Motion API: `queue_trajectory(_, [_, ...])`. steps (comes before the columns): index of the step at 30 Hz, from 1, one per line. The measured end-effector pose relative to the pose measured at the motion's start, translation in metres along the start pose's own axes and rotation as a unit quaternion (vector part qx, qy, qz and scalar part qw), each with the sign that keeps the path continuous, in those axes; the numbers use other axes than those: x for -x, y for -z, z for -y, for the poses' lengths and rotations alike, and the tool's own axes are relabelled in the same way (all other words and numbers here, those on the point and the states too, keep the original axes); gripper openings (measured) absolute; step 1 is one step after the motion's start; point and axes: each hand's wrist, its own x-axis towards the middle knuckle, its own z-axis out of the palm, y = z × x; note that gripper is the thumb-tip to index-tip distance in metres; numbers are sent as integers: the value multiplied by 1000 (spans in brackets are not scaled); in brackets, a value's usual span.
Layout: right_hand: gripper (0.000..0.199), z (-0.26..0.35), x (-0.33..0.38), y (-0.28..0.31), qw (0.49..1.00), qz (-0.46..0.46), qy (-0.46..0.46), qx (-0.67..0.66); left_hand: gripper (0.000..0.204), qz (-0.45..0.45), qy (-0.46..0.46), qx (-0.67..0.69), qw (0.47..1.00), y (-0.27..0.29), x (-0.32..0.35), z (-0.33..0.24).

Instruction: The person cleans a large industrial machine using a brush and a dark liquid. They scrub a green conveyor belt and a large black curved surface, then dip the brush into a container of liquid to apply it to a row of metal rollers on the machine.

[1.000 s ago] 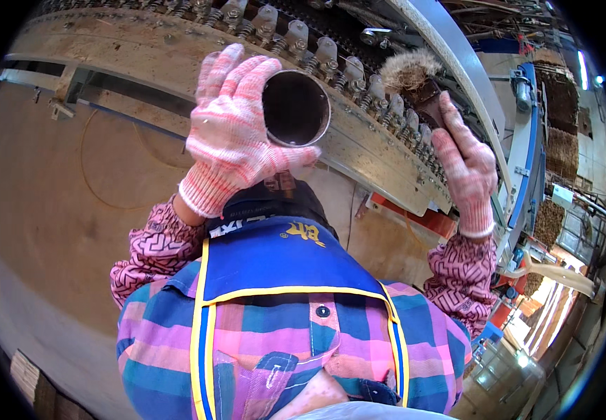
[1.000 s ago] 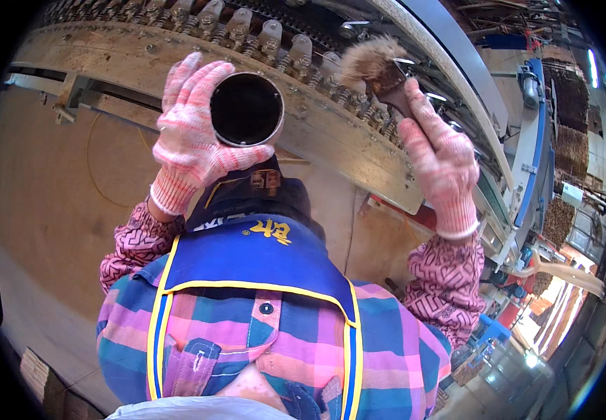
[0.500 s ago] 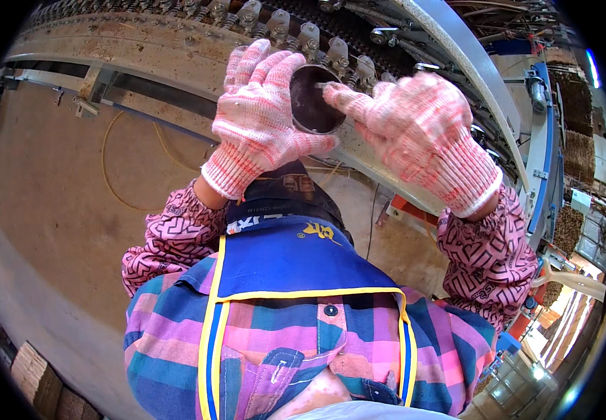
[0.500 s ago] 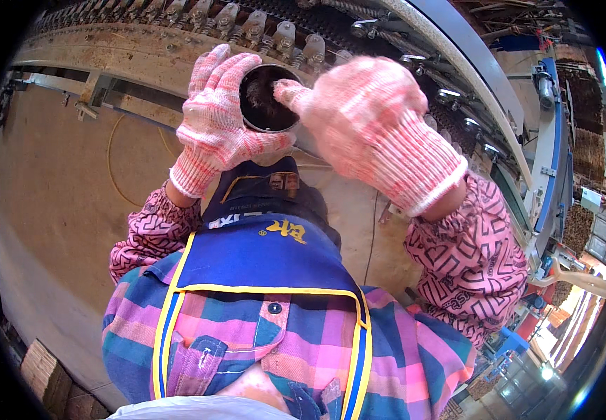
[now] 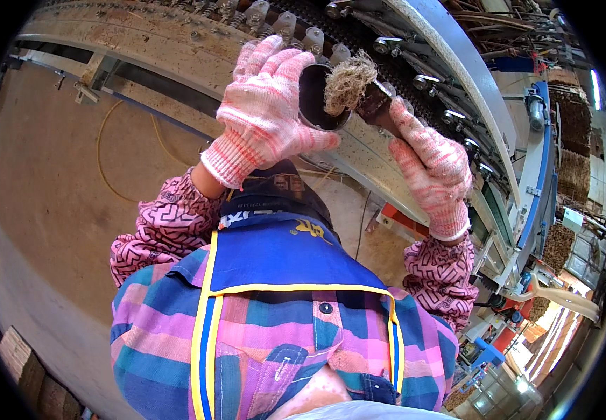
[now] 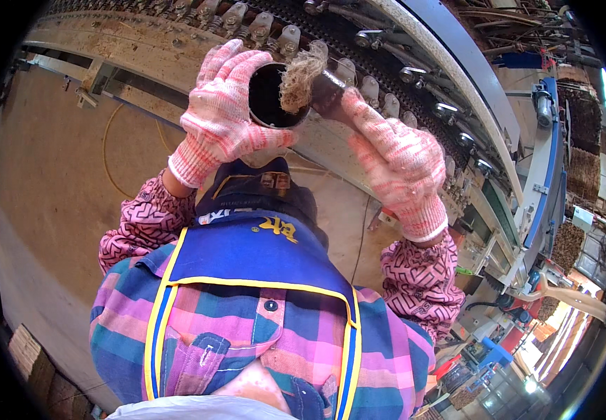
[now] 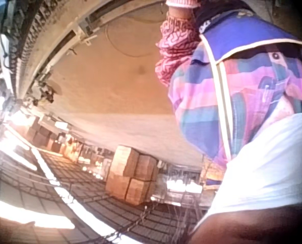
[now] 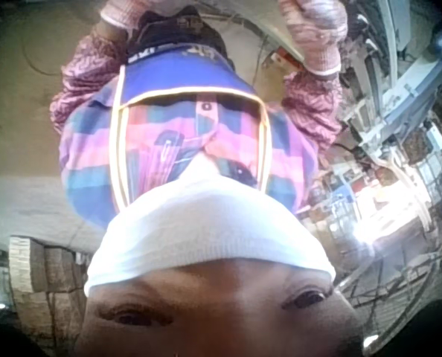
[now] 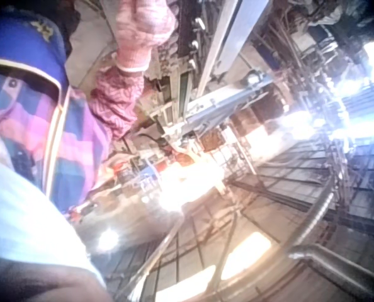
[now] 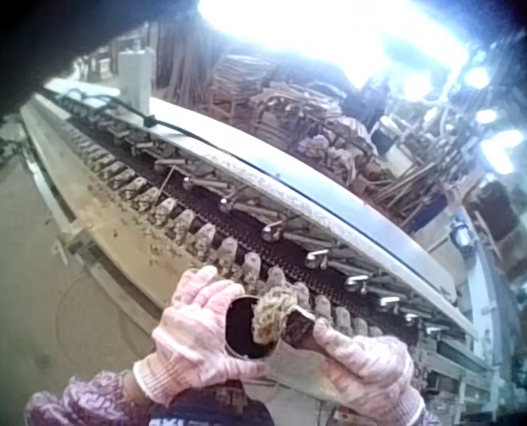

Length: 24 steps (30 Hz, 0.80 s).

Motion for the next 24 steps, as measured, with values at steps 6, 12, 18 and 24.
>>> queue_trajectory(6, [45, 4, 2, 2, 998, 25, -24, 46, 100, -2, -2, 3, 1000, 2, -3, -4])
queue_trajectory(12, [45, -14, 12, -7, 999, -3, -37, 28, 98, -11, -2, -5, 1000, -1, -6, -6])
queue_trajectory(18, [48, -14, 23, -12, 998, -20, -66, 8, 102, 5, 10, 1, 1000, 0, -7, -10])
queue_trajectory(24, [51, -15, 46, -19, 879, -37, -370, -299, 99, -2, -15, -3, 1000, -3, -9, -13])
